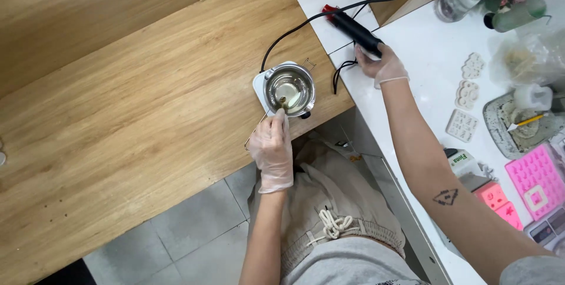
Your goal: Melting wax in a small pot using a heat gun and stirring it with a wooden stick.
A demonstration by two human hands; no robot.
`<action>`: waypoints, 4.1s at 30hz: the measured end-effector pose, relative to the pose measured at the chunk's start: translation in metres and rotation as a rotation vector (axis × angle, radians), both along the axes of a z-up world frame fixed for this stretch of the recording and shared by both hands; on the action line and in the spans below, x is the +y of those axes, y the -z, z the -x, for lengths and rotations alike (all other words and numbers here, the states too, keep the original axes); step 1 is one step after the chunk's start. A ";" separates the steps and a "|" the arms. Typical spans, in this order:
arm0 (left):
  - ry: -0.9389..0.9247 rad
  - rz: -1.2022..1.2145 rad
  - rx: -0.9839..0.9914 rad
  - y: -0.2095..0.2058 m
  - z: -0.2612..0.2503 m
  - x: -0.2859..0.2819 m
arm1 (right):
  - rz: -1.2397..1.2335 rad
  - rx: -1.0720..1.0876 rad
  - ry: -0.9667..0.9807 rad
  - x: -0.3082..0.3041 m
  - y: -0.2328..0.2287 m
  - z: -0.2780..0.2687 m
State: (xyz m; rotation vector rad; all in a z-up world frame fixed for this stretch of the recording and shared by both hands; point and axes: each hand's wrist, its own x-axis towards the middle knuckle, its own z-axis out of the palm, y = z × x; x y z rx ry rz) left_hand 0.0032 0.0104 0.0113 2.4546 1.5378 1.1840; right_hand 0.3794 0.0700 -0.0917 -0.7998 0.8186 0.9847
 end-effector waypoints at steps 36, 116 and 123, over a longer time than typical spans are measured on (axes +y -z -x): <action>-0.030 0.293 0.187 0.052 0.079 -0.015 | 0.155 -1.650 -0.870 -0.058 -0.053 0.197; -0.010 0.214 0.333 0.058 0.070 -0.006 | -0.004 -2.542 -1.169 -0.024 -0.096 0.183; -0.017 0.230 0.363 0.057 0.070 -0.009 | -0.026 -2.506 -1.211 -0.024 -0.092 0.189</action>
